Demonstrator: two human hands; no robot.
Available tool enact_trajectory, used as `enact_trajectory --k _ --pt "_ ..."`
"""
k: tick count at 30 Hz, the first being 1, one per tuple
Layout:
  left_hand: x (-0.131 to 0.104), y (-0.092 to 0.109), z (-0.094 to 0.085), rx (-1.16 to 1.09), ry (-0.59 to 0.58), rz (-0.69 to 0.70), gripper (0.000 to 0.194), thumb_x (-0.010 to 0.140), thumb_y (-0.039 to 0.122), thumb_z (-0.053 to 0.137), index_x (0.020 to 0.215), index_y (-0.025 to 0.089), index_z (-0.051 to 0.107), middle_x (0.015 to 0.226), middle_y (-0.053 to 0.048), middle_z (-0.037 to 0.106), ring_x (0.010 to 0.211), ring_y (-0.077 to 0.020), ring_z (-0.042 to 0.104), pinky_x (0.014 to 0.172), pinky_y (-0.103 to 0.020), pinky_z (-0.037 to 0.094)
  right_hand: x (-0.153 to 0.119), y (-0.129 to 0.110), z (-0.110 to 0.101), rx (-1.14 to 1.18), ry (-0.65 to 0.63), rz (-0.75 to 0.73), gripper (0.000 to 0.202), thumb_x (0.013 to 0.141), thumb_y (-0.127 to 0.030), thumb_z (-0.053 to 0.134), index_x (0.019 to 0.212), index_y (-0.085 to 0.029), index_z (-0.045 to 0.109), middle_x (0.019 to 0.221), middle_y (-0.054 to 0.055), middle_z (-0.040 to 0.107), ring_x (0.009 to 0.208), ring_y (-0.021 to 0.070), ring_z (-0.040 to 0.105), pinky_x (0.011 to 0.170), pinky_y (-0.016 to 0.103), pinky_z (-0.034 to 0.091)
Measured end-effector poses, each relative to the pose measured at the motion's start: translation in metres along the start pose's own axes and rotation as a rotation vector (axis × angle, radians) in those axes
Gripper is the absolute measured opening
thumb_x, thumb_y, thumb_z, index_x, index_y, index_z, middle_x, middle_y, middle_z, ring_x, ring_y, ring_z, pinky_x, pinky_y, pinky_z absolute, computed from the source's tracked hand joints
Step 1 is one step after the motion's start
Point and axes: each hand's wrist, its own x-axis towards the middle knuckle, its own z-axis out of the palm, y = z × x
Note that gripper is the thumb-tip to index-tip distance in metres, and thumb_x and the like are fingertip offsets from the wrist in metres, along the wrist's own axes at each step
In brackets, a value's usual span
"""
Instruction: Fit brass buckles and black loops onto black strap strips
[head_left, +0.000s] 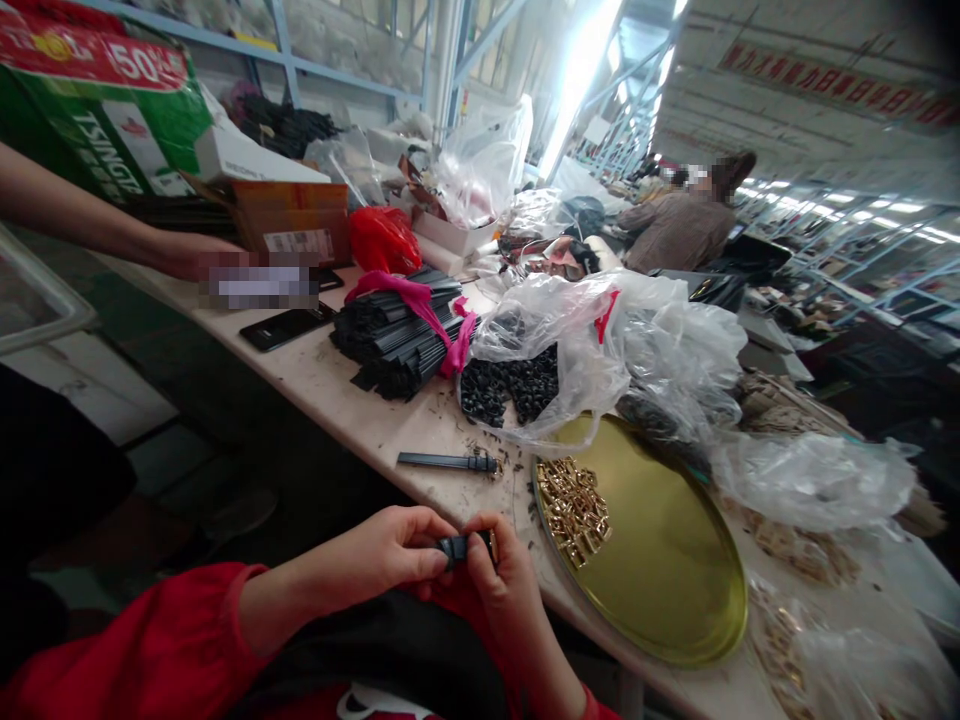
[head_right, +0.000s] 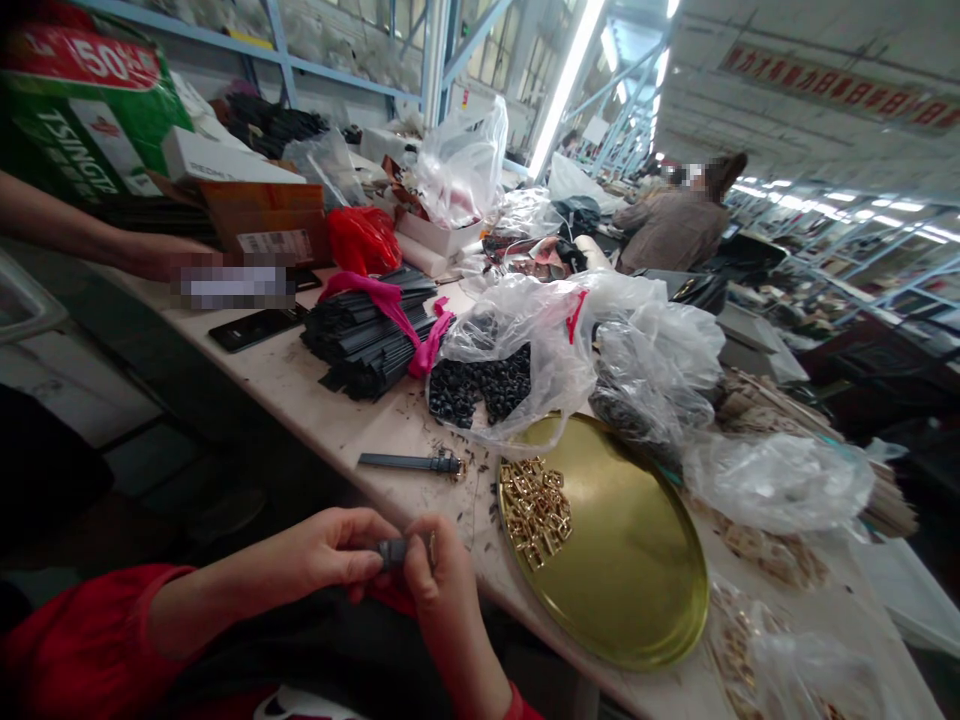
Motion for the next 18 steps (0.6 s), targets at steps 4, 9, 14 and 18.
enact_trajectory --k 4,9,14,18 --pt "-0.001 0.001 0.000 0.015 0.014 -0.003 0.032 0.069 0.033 0.063 0.092 0.013 0.057 0.079 -0.001 0.063 0.068 -0.0123 0.055 0.055 -0.021 0.040 0.002 -0.011 -0.005 0.000 -0.059 0.031 0.013 0.082 -0.031 0.047 0.081 -0.020 0.053 0.058 -0.006 0.042 0.053 0.0105 0.036 0.050 0.022 0.029" --pt "-0.003 -0.001 0.000 0.057 -0.031 -0.012 0.035 0.070 0.030 0.059 0.102 0.016 0.053 0.089 -0.002 0.065 0.078 -0.0142 0.057 0.055 -0.019 0.037 0.001 -0.017 -0.003 0.310 -0.124 0.212 0.023 0.074 -0.040 0.059 0.076 -0.021 0.045 0.052 -0.008 0.041 0.046 0.0083 0.034 0.044 0.020 0.026" --pt "-0.001 -0.002 0.002 -0.001 -0.035 0.016 0.039 0.072 0.033 0.059 0.106 0.015 0.049 0.088 -0.003 0.064 0.075 -0.0134 0.056 0.053 -0.018 0.036 -0.001 -0.011 0.002 0.451 -0.170 0.272 0.021 0.079 -0.042 0.051 0.078 -0.023 0.043 0.051 -0.007 0.046 0.040 0.0083 0.034 0.039 0.020 0.024" --pt "0.005 -0.006 0.000 0.076 -0.001 -0.033 0.040 0.072 0.037 0.058 0.103 0.014 0.051 0.073 0.001 0.061 0.056 -0.0085 0.048 0.049 -0.018 0.033 -0.006 -0.009 -0.004 -0.031 -0.036 -0.010 0.009 0.078 -0.029 0.055 0.075 -0.021 0.054 0.060 -0.003 0.053 0.054 0.0113 0.044 0.050 0.022 0.031"
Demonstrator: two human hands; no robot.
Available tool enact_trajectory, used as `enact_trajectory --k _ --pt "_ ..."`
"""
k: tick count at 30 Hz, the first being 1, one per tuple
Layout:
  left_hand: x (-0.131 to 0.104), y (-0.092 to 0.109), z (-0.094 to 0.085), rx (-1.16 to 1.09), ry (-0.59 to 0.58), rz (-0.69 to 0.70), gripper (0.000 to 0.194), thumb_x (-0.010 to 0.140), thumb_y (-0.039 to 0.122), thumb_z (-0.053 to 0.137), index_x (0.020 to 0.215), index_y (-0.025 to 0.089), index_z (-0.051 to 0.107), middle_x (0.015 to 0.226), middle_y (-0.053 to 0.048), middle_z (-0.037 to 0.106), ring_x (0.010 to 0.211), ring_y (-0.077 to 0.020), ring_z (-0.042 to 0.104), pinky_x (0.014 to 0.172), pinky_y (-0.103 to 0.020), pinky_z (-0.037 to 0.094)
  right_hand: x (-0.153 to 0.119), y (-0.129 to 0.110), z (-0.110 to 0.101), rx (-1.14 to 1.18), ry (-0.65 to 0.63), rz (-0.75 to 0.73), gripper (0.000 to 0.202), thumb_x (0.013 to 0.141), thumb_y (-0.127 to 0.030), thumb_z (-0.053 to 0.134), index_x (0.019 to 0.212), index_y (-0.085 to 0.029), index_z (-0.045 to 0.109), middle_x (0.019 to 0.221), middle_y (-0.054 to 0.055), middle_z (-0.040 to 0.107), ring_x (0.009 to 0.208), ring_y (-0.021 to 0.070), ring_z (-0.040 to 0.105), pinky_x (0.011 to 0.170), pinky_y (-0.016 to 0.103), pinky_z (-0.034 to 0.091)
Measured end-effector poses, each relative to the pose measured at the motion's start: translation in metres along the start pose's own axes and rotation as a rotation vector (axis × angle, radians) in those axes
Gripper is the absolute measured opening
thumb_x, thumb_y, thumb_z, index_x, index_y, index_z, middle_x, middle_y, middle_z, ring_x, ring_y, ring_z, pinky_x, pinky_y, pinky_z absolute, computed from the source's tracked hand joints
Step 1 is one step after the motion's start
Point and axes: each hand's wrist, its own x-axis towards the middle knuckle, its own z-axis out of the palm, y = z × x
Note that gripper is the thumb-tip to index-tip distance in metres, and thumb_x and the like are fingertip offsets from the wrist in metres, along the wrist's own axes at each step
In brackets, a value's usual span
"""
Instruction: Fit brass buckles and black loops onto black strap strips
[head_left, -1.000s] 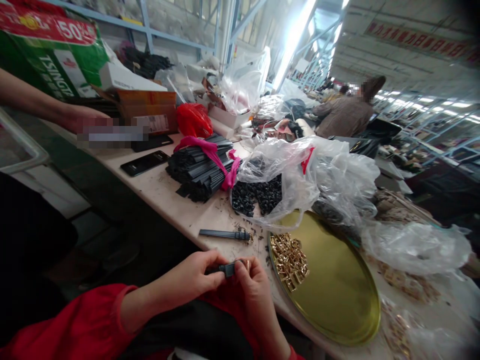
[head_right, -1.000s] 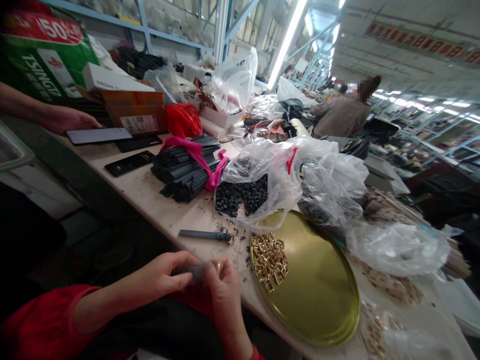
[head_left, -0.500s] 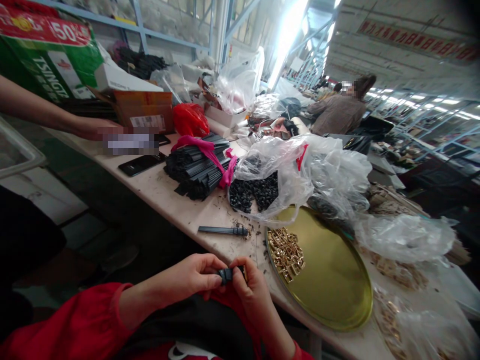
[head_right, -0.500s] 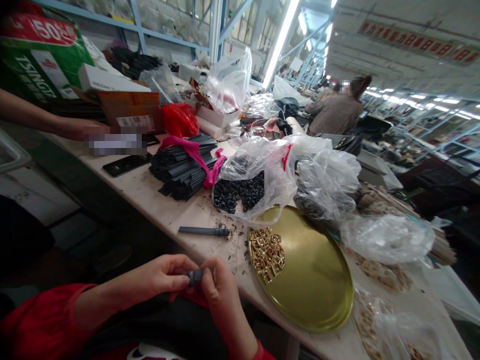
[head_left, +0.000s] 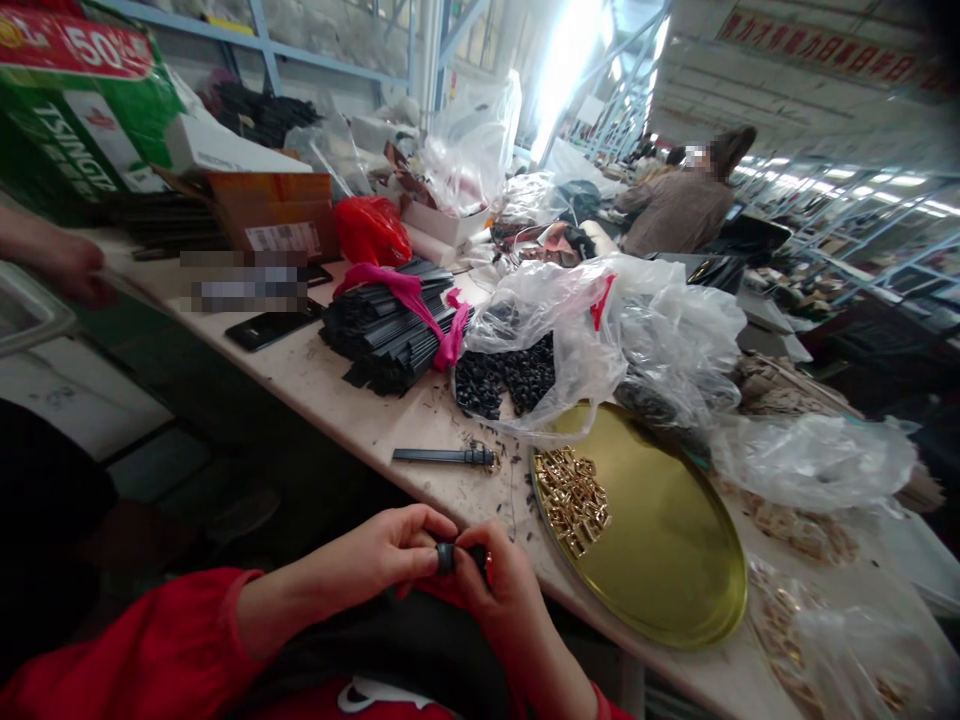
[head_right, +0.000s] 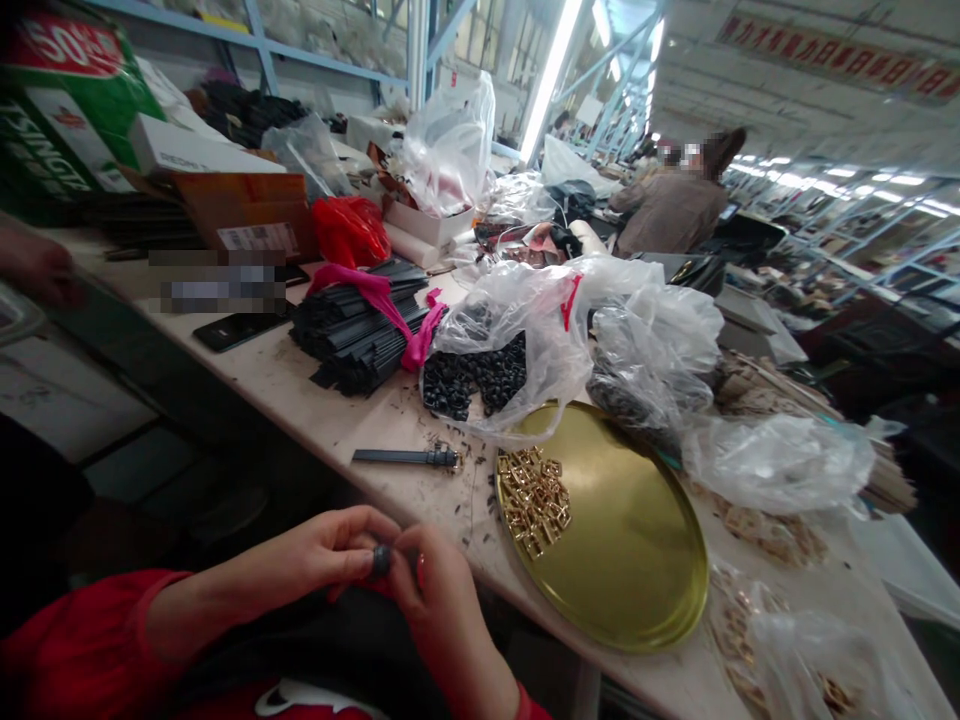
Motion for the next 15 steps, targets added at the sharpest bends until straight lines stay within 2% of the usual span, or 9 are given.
enact_trajectory --k 2,6,11,15 --pt "0.0006 -0.0011 -0.0022 0.110 -0.011 -0.023 0.034 0.074 0.038 0.055 0.099 0.014 0.054 0.073 0.000 0.062 0.053 -0.0081 0.046 0.048 -0.018 0.034 -0.0027 0.0007 -0.0036 -0.134 -0.033 -0.061 0.006 0.078 -0.026 0.056 0.078 -0.021 0.057 0.063 -0.003 0.054 0.056 0.0117 0.044 0.052 0.023 0.032" --pt "-0.0034 0.0012 -0.0079 0.341 -0.112 -0.061 0.027 0.080 0.039 0.048 0.079 0.015 0.058 0.063 0.002 0.060 0.050 -0.0081 0.043 0.045 -0.017 0.030 -0.0057 0.0056 -0.0049 -0.113 -0.033 -0.037 0.008 0.082 -0.027 0.051 0.080 -0.021 0.056 0.062 -0.003 0.052 0.055 0.0118 0.043 0.051 0.023 0.032" --pt "-0.0049 0.0007 -0.0061 0.361 -0.098 -0.080 0.028 0.081 0.040 0.046 0.072 0.016 0.056 0.058 0.003 0.056 0.046 -0.0074 0.038 0.041 -0.017 0.026 -0.0079 0.0073 -0.0011 -0.116 -0.056 -0.052 0.009 0.083 -0.027 0.050 0.083 -0.021 0.055 0.068 -0.002 0.055 0.058 0.0123 0.045 0.054 0.024 0.033" --pt "-0.0034 -0.0018 -0.0010 0.400 -0.073 -0.046 0.028 0.082 0.039 0.043 0.071 0.016 0.055 0.056 0.003 0.055 0.045 -0.0078 0.039 0.041 -0.017 0.027 -0.0066 0.0031 -0.0016 -0.206 -0.084 -0.106 0.008 0.083 -0.024 0.049 0.080 -0.021 0.056 0.067 -0.001 0.056 0.058 0.0130 0.045 0.054 0.025 0.032"
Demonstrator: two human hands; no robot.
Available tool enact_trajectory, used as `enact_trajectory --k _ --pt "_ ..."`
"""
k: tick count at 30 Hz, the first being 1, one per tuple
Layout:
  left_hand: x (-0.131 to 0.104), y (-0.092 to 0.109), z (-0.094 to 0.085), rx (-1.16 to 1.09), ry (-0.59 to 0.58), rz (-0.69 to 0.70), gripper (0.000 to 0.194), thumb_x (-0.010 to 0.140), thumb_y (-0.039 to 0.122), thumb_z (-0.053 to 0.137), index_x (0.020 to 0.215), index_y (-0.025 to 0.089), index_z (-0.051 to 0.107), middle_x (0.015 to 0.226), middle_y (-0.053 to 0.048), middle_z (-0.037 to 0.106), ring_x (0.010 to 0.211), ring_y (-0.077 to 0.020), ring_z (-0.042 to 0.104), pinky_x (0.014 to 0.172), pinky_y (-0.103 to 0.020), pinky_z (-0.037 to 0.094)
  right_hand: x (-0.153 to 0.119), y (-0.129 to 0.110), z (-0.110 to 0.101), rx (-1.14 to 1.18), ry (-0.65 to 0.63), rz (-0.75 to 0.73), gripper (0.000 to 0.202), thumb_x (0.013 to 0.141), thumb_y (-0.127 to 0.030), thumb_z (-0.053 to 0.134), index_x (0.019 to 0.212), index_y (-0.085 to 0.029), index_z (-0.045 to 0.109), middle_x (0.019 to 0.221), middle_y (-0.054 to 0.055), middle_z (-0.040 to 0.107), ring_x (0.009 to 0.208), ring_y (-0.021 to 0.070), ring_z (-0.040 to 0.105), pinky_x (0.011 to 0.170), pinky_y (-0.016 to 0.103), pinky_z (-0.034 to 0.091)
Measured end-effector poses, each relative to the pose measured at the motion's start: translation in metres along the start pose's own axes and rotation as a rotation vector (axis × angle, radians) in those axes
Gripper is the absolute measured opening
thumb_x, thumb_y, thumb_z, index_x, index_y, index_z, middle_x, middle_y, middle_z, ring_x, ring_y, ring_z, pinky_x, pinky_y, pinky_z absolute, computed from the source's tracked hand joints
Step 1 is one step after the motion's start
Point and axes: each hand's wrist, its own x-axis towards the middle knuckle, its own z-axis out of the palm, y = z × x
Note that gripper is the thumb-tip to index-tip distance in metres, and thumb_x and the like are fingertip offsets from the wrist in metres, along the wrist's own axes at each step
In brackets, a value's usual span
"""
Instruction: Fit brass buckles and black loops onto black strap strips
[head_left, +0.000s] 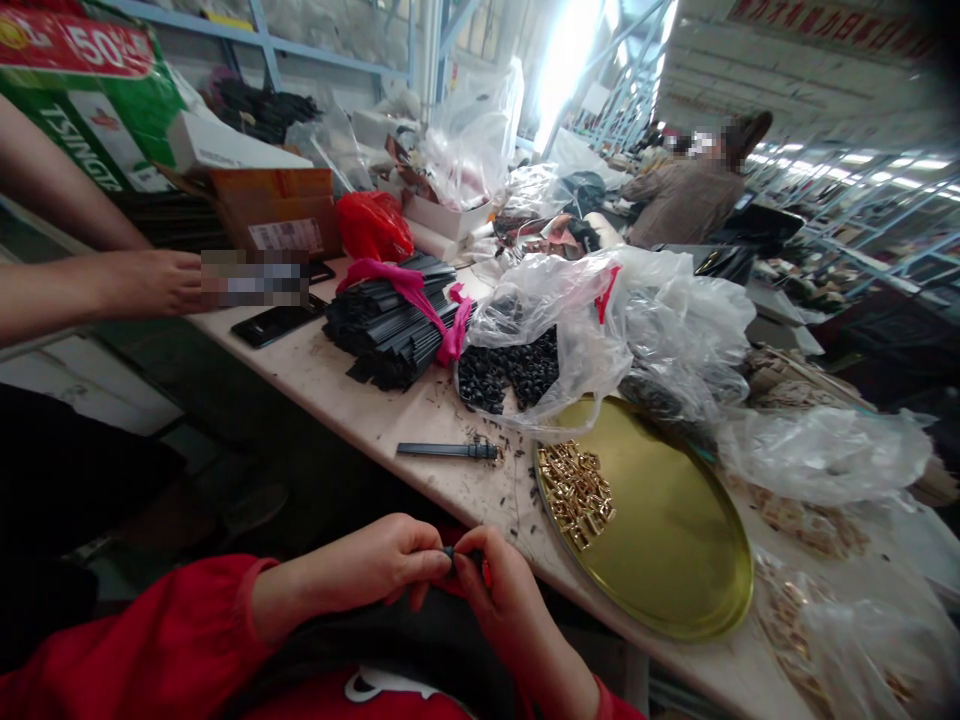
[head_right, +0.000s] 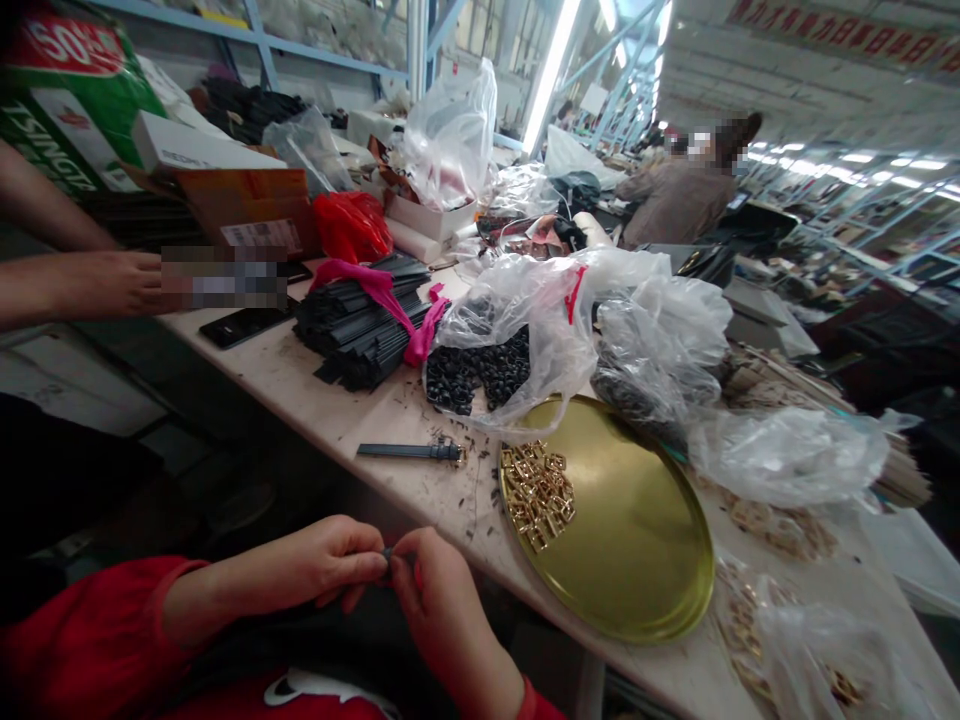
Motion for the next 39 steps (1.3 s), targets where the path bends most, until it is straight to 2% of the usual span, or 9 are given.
enact_trajectory --k 5,14,20,26,28,31,33,35,39 --pt "-0.001 0.004 -0.004 0.125 0.046 0.016 0.027 0.082 0.035 0.042 0.066 0.016 0.054 0.059 0.003 0.055 0.050 -0.0093 0.043 0.046 -0.018 0.030 0.005 0.001 -0.001 -0.043 0.015 -0.007 0.008 0.083 -0.024 0.047 0.082 -0.021 0.054 0.067 -0.001 0.056 0.059 0.0138 0.048 0.055 0.025 0.033" --pt "0.011 0.003 -0.015 0.092 -0.031 0.073 0.029 0.083 0.037 0.041 0.067 0.015 0.051 0.057 0.004 0.050 0.053 -0.0092 0.043 0.051 -0.019 0.033 0.012 0.005 0.001 -0.029 0.036 -0.021 0.015 0.089 -0.027 0.040 0.095 -0.020 0.051 0.080 0.001 0.059 0.073 0.0152 0.053 0.065 0.026 0.039" --pt "0.012 0.008 -0.022 0.054 -0.042 0.020 0.027 0.081 0.037 0.041 0.068 0.016 0.051 0.056 0.004 0.050 0.046 -0.0089 0.042 0.043 -0.018 0.031 0.018 0.007 0.004 -0.071 0.024 -0.043 0.019 0.090 -0.028 0.038 0.103 -0.021 0.050 0.092 0.002 0.061 0.082 0.0161 0.057 0.070 0.026 0.041" --pt "0.029 0.015 -0.028 0.151 -0.004 0.142 0.033 0.087 0.035 0.034 0.080 0.015 0.059 0.063 0.000 0.057 0.049 -0.0106 0.050 0.045 -0.019 0.037 0.038 0.008 0.005 -0.043 0.048 -0.063 0.022 0.092 -0.032 0.034 0.104 -0.021 0.049 0.085 0.002 0.062 0.076 0.0154 0.058 0.066 0.024 0.041" --pt "0.042 0.016 -0.038 0.323 0.108 0.216 0.035 0.088 0.036 0.033 0.083 0.016 0.061 0.065 0.000 0.061 0.054 -0.0120 0.054 0.049 -0.019 0.038 0.056 0.009 0.001 -0.052 0.142 -0.057 0.024 0.092 -0.034 0.032 0.101 -0.020 0.049 0.082 0.003 0.061 0.073 0.0161 0.058 0.064 0.025 0.041" --pt "0.069 0.014 -0.056 0.682 0.428 0.289 0.032 0.087 0.042 0.041 0.083 0.019 0.063 0.071 -0.001 0.065 0.067 -0.0155 0.059 0.057 -0.021 0.039 0.090 0.011 -0.010 -0.245 0.291 -0.034 0.024 0.091 -0.034 0.033 0.088 -0.019 0.052 0.075 0.004 0.060 0.070 0.0186 0.056 0.063 0.028 0.040" --pt "0.084 0.011 -0.068 0.797 0.580 0.275 0.026 0.085 0.039 0.047 0.088 0.018 0.063 0.078 -0.003 0.066 0.073 -0.0176 0.060 0.061 -0.023 0.040 0.110 0.015 -0.015 -0.457 0.308 -0.050 0.021 0.089 -0.028 0.038 0.081 -0.018 0.055 0.077 0.006 0.060 0.073 0.0209 0.056 0.066 0.031 0.040" --pt "0.092 0.010 -0.078 0.851 0.653 0.261 0.019 0.083 0.031 0.051 0.088 0.018 0.063 0.083 -0.004 0.065 0.078 -0.0177 0.060 0.066 -0.024 0.041 0.122 0.022 -0.017 -0.610 0.282 -0.114 0.018 0.086 -0.023 0.043 0.083 -0.018 0.060 0.088 0.009 0.062 0.082 0.0231 0.055 0.074 0.034 0.040" --pt "0.085 0.023 -0.115 0.951 0.879 0.204 0.021 0.088 0.027 0.041 0.089 0.018 0.061 0.092 -0.005 0.061 0.089 -0.0181 0.056 0.080 -0.028 0.040 0.124 0.038 -0.008 -0.747 0.267 -0.198 0.019 0.082 -0.029 0.052 0.096 -0.022 0.063 0.107 0.010 0.060 0.098 0.0277 0.052 0.084 0.040 0.038"
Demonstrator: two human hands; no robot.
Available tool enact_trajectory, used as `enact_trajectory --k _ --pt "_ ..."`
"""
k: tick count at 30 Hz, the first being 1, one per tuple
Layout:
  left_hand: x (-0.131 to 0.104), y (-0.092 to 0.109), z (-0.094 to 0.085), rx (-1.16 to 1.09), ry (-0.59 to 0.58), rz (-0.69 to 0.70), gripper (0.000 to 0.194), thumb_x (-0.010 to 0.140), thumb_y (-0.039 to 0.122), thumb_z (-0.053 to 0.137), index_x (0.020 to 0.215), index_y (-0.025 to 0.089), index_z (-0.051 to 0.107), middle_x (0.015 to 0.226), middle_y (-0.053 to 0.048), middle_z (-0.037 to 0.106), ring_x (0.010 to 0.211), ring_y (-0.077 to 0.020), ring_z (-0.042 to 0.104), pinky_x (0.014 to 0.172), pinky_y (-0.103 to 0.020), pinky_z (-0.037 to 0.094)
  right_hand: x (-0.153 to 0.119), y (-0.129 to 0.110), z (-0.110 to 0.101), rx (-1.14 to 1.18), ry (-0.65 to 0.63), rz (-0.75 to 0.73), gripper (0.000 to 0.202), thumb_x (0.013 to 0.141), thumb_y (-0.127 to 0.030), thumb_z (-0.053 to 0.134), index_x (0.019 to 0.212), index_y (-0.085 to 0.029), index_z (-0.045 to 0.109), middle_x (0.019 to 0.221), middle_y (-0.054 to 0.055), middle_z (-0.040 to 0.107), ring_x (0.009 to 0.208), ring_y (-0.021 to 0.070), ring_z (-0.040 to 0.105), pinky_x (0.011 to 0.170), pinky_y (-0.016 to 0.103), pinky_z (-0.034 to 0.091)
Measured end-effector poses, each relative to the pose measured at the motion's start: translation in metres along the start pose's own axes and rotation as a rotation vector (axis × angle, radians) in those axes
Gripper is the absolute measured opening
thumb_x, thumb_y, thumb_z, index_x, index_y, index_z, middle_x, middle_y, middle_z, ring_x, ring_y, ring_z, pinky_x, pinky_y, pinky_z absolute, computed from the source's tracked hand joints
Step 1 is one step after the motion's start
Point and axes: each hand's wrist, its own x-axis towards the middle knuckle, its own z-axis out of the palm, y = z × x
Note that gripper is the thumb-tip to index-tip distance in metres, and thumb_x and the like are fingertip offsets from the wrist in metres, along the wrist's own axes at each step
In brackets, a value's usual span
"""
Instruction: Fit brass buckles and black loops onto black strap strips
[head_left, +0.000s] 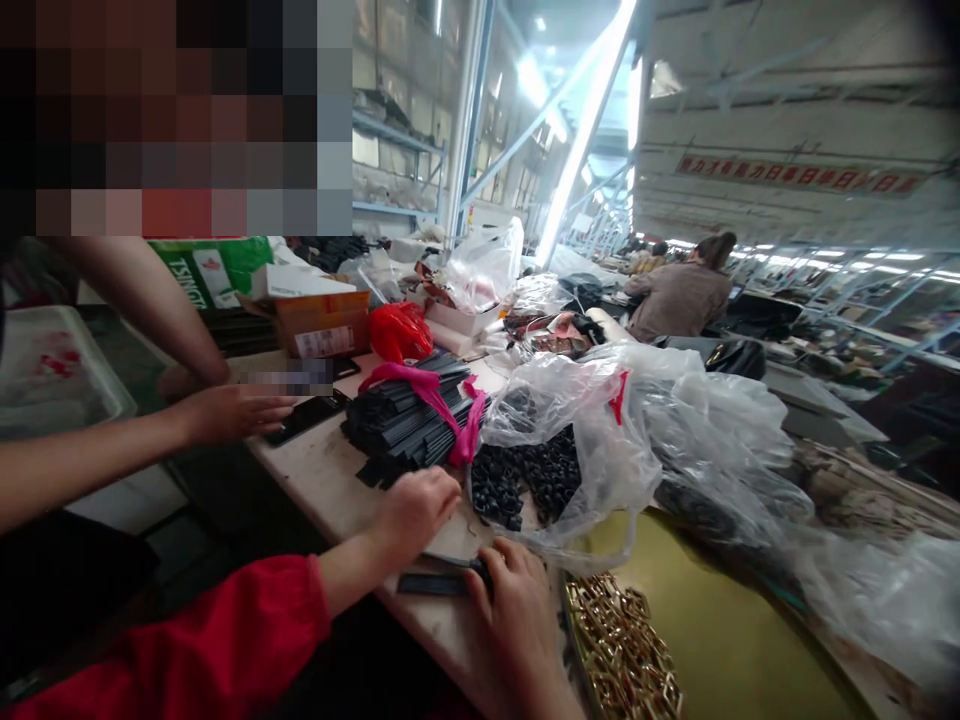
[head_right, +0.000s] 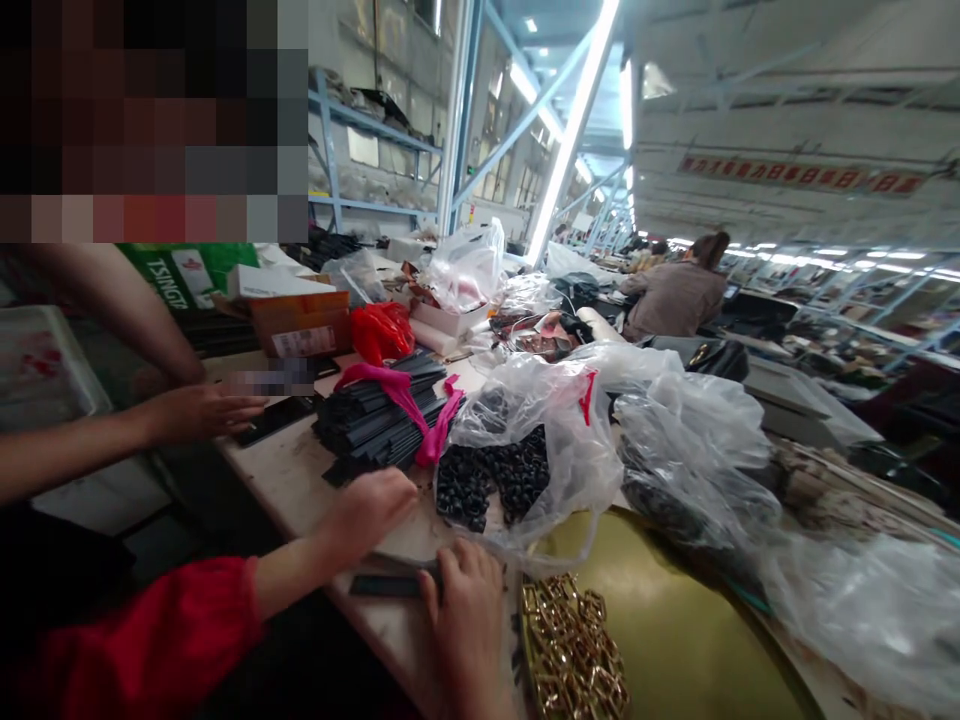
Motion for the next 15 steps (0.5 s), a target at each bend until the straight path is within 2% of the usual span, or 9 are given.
enact_trajectory --k 3,5,7,12,15 --pt "0.026 -0.029 -0.029 0.121 0.120 -0.159 0.025 0.089 0.025 0.038 0.104 0.014 0.055 0.104 -0.011 0.056 0.099 -0.0228 0.052 0.086 -0.034 0.038 -0.006 0.001 0.007 -0.061 0.013 0.018 0.021 0.082 -0.029 0.052 0.098 -0.023 0.064 0.109 0.010 0.060 0.100 0.0289 0.052 0.085 0.042 0.038" --pt "0.043 -0.047 -0.040 0.176 0.113 -0.234 0.024 0.088 0.024 0.041 0.101 0.013 0.057 0.103 -0.013 0.056 0.098 -0.0250 0.054 0.084 -0.036 0.040 -0.007 0.001 0.008 -0.079 0.015 0.017 0.023 0.082 -0.029 0.052 0.100 -0.021 0.063 0.111 0.010 0.060 0.100 0.0294 0.052 0.085 0.042 0.039" --pt "0.056 -0.059 -0.042 0.213 0.071 -0.288 0.021 0.086 0.026 0.048 0.094 0.011 0.061 0.100 -0.013 0.058 0.095 -0.0268 0.056 0.081 -0.038 0.042 -0.008 0.000 0.007 -0.086 0.023 0.008 0.028 0.082 -0.030 0.052 0.105 -0.019 0.062 0.113 0.012 0.059 0.101 0.0299 0.051 0.086 0.043 0.039" --pt "0.073 -0.062 -0.031 0.242 -0.019 -0.405 0.024 0.086 0.031 0.052 0.101 0.012 0.057 0.103 -0.007 0.059 0.093 -0.0198 0.057 0.081 -0.040 0.046 -0.013 -0.004 -0.003 -0.108 0.084 -0.012 0.032 0.081 -0.028 0.053 0.111 -0.016 0.058 0.113 0.012 0.059 0.103 0.0291 0.051 0.089 0.043 0.038" --pt "0.074 -0.056 -0.033 0.215 -0.030 -0.452 0.025 0.086 0.032 0.052 0.103 0.013 0.056 0.104 -0.006 0.059 0.091 -0.0184 0.058 0.080 -0.039 0.048 -0.017 -0.010 -0.013 -0.103 0.116 -0.018 0.030 0.081 -0.025 0.053 0.110 -0.018 0.058 0.113 0.011 0.059 0.104 0.0285 0.051 0.090 0.043 0.037"
